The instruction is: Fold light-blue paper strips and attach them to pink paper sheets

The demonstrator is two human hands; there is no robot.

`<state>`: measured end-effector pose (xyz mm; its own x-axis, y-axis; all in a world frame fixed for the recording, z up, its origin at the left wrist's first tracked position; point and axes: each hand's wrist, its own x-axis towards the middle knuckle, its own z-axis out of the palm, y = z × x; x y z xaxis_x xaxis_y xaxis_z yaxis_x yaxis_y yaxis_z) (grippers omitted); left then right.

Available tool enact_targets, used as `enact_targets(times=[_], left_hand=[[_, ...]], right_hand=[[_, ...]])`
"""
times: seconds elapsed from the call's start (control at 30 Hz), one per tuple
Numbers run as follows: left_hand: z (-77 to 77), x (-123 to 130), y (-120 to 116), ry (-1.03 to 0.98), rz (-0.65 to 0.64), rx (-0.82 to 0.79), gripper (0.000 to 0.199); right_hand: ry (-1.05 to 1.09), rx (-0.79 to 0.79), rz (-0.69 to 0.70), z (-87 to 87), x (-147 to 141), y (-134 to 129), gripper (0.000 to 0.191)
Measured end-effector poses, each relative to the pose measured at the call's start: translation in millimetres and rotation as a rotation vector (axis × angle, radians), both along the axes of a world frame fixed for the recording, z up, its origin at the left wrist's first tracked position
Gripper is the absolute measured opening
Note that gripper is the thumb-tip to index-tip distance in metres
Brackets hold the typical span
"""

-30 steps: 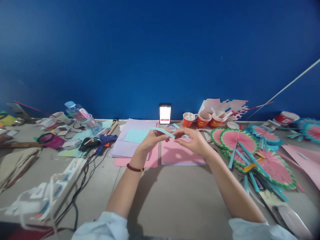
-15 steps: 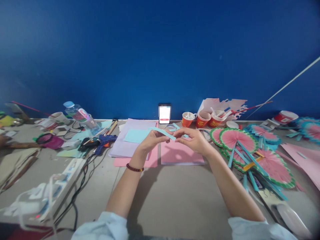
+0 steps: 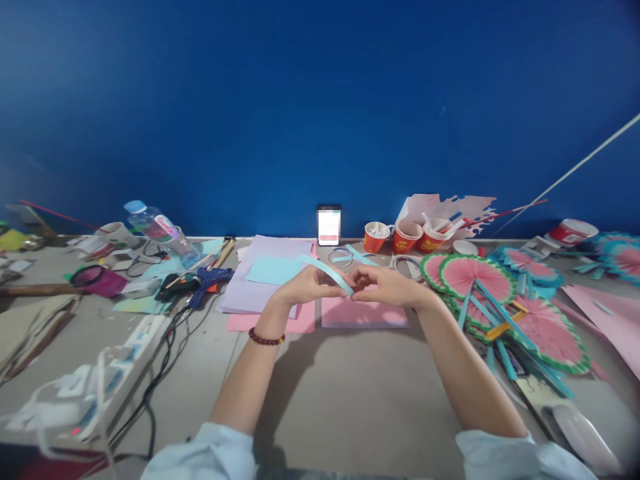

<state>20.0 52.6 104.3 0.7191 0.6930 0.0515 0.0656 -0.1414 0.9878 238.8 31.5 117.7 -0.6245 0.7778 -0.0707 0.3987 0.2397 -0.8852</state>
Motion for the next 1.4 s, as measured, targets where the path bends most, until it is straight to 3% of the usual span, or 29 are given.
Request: enact_targets(times=[0.13, 0.27, 0.43, 0.83, 1.03, 1.17, 1.4], left_hand=[[4.2, 4.0, -3.8, 0.062, -0.059, 0.086, 0.024], [5.0, 5.7, -5.9, 0.064, -0.031, 0.118, 0.024], [-1.6, 3.0, -1.4, -0.069, 0.019, -0.006, 0.030], [-8.1, 2.0, 6.5, -0.245, 0.146, -0.219, 0.039], [-12.9, 3.5, 8.2, -0.238, 0.127, -0.294, 0.051], [-13.9, 7.6, 5.2, -0.235, 0.090, -0.356, 0.054], [-11.7, 12.1, 1.0, -0.180, -0.055, -0.356, 0.042]], right_hand=[[-0.123, -0.001, 0.012, 0.7, 0.1, 0.2, 0.015], [-0.128, 0.010, -0.022, 0.1, 1.7, 0.5, 0.015], [-0.059, -0.004, -0.051, -5.2, 3.0, 3.6, 0.023], [0.209, 0.070, -0.080, -7.1, 3.8, 7.5, 0.017], [0.206, 0.338, -0.265, -3.3, -3.8, 3.2, 0.017], [0.188, 0.463, -0.215, -5.7, -8.0, 3.9, 0.017], [0.084, 0.555, -0.164, -7.4, -5.6, 3.0, 0.017]])
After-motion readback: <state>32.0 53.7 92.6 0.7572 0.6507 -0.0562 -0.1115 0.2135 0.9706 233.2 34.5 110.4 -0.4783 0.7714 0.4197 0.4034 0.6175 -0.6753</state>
